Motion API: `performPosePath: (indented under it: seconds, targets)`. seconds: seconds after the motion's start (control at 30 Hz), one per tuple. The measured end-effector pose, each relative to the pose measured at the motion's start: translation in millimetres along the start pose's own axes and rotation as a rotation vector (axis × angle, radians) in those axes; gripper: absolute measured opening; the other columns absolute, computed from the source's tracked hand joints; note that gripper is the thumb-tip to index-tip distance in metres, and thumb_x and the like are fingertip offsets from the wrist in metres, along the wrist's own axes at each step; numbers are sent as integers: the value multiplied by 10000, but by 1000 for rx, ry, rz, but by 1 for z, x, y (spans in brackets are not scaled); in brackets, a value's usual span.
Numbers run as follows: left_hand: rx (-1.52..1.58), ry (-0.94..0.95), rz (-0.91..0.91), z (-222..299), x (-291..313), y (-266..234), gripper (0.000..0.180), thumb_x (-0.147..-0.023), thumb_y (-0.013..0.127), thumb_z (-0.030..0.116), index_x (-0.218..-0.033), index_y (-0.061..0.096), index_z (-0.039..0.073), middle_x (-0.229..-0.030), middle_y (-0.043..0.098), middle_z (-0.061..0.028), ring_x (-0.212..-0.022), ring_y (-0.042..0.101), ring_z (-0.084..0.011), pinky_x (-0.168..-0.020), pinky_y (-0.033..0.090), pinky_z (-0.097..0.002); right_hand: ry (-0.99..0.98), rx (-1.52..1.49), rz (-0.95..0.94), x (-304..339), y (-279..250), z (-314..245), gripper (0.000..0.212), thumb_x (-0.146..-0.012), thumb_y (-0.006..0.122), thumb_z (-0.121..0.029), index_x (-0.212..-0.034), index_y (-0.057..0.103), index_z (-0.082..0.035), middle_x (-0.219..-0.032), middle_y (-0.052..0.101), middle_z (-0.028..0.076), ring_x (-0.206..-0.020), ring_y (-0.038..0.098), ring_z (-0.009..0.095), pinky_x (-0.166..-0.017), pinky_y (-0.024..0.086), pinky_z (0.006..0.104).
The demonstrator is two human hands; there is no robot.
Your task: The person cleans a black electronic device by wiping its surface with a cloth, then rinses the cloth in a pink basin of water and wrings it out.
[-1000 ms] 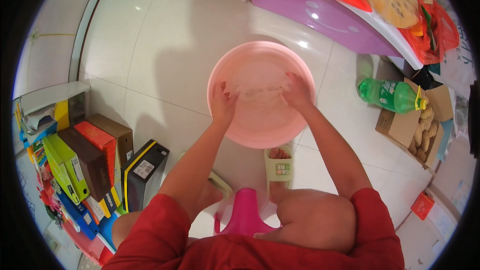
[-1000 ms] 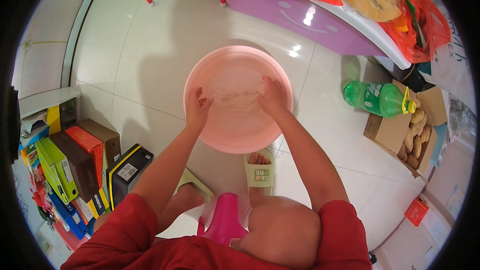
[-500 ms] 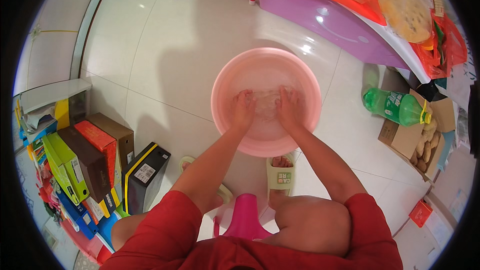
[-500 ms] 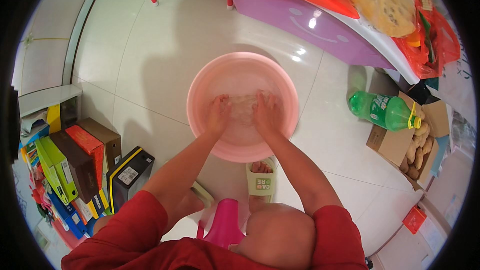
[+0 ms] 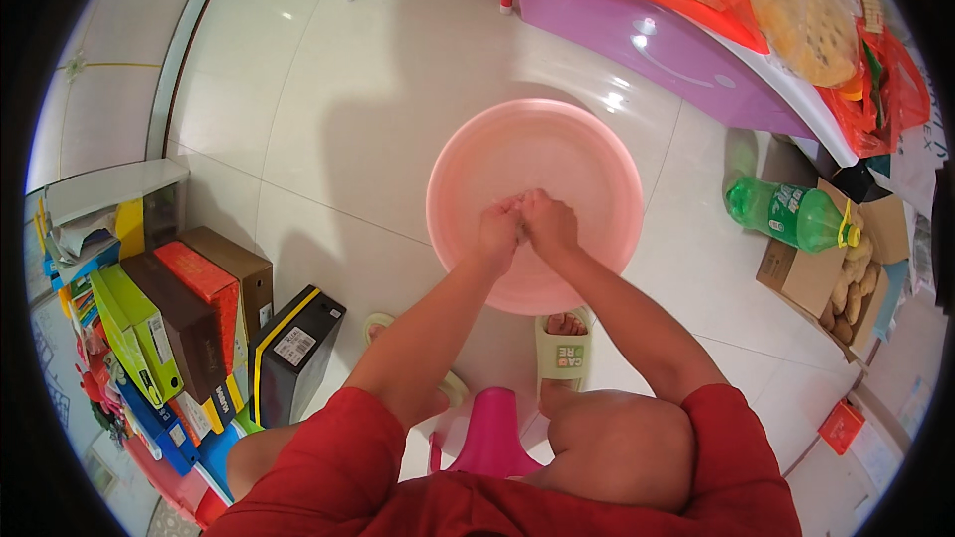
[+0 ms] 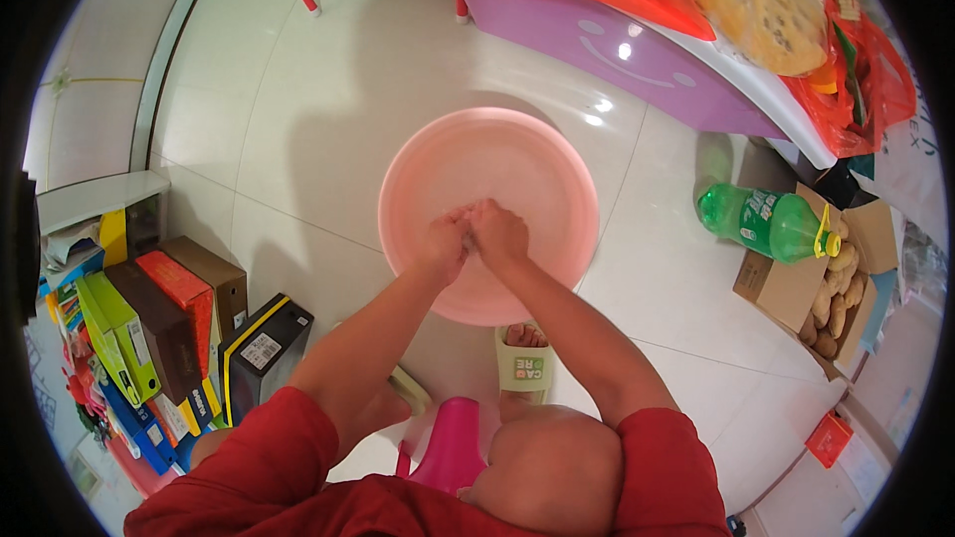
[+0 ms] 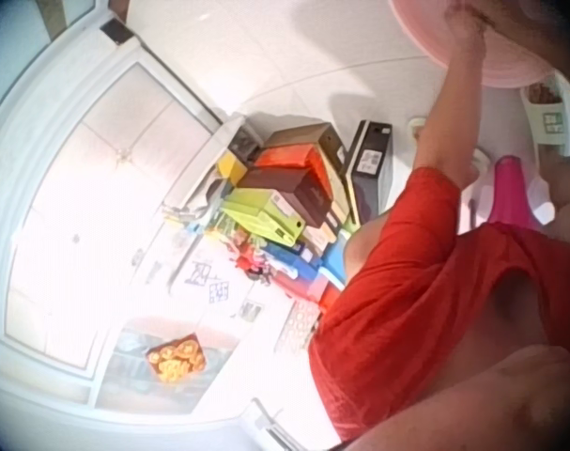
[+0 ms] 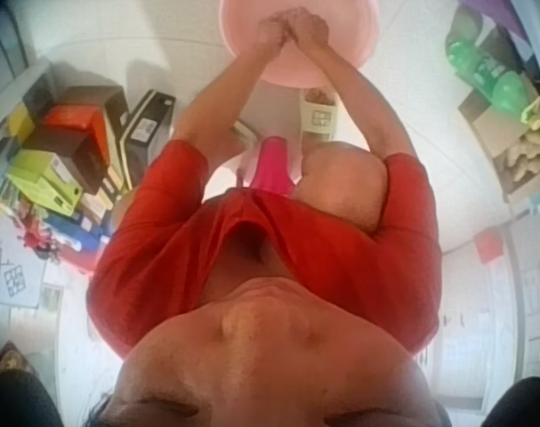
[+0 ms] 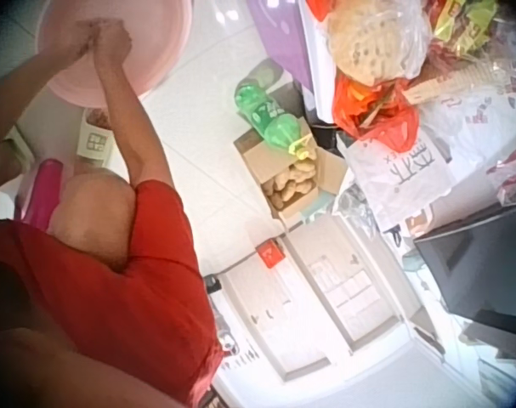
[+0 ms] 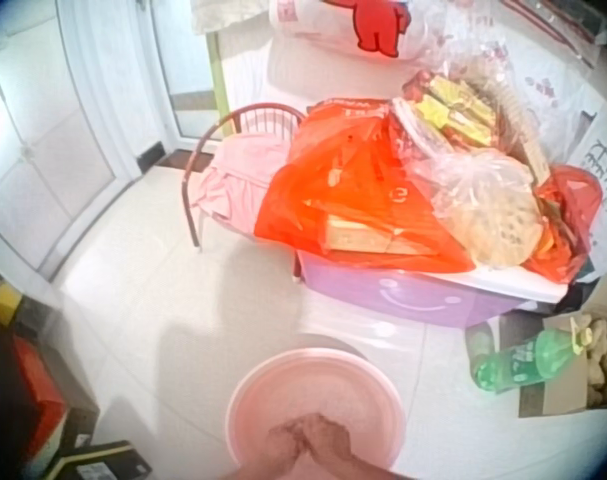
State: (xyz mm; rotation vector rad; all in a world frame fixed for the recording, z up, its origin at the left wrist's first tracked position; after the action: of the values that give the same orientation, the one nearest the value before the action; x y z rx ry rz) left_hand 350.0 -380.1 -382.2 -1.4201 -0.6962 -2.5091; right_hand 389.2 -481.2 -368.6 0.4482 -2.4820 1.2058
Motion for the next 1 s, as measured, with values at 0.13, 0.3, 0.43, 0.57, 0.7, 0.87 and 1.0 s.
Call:
performPosePath:
  seconds: [0.13, 0.3, 0.43, 0.57, 0.7, 0.87, 1.0]
  targets:
    - [-580, 247, 130, 6, -12, -16, 351, -951, 573, 72, -1299, 612, 43, -1183, 667, -104, -1001, 657, -235, -881, 534, -342, 143, 124, 98, -17, -25, 32, 265, -963, 562, -283, -1027, 607, -30, -1014, 676, 189, -900, 660, 410, -787, 520, 518]
    - [-1095, 791, 150, 8, -22, -33, 471, -933, 603, 88, -1398, 533, 110, -1447, 479, -116, -1117, 592, -279, -947, 510, -415, -114, 304, 55, -13, -15, 43, 338, -934, 613, -251, -1166, 552, -12, -1197, 587, 220, -1046, 605, 433, -880, 494, 524]
    - [-973, 590, -114, 4, -29, -45, 579, -950, 595, 111, -1499, 416, 136, -1571, 316, -86, -1264, 522, -280, -993, 495, -531, 137, 73, 68, -13, -21, 50, 420, -883, 638, -201, -1235, 500, -18, -1215, 599, 232, -1106, 606, 416, -926, 499, 497]
    - [28, -30, -97, -12, -18, 10, 445, -1064, 444, 277, -1485, 434, 134, -1456, 435, -76, -1187, 554, -243, -994, 504, -453, 54, -118, 258, -10, 20, 72, 402, -917, 638, -231, -1220, 503, -4, -1108, 639, 248, -962, 639, 400, -858, 502, 494]
    - [94, -1, -194, -6, -18, 9, 362, -1075, 434, 225, -1409, 544, 141, -1304, 566, -76, -1146, 583, -220, -961, 512, -405, 133, -465, -26, 9, 15, 31, 309, -943, 608, -218, -1187, 531, -45, -1020, 683, 224, -893, 662, 400, -790, 510, 433]
    - [-793, 455, 119, 18, -5, -13, 453, -960, 543, 67, -1409, 539, 125, -1320, 570, -144, -1215, 562, -295, -996, 468, -460, 140, -293, 99, -3, -10, 68, 276, -939, 542, -234, -1188, 551, -113, -995, 692, 204, -964, 657, 430, -800, 505, 508]
    - [-1521, 839, 561, 20, 28, -10, 619, -866, 553, 16, -1473, 462, 88, -1553, 374, -181, -1417, 374, -364, -1166, 251, -531, 0, -61, 153, -3, -10, 60, 256, -884, 585, -156, -1135, 556, -113, -979, 698, 175, -962, 666, 406, -787, 515, 501]
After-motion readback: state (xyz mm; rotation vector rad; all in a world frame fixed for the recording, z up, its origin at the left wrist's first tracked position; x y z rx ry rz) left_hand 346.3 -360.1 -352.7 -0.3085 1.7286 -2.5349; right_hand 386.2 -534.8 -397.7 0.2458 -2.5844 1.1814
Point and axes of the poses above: each hand's wrist, its own x-axis away from the middle knuckle, its own y-axis out of the palm, z = x × y, the point moved 6 cm from there along -x, towards the middle knuckle
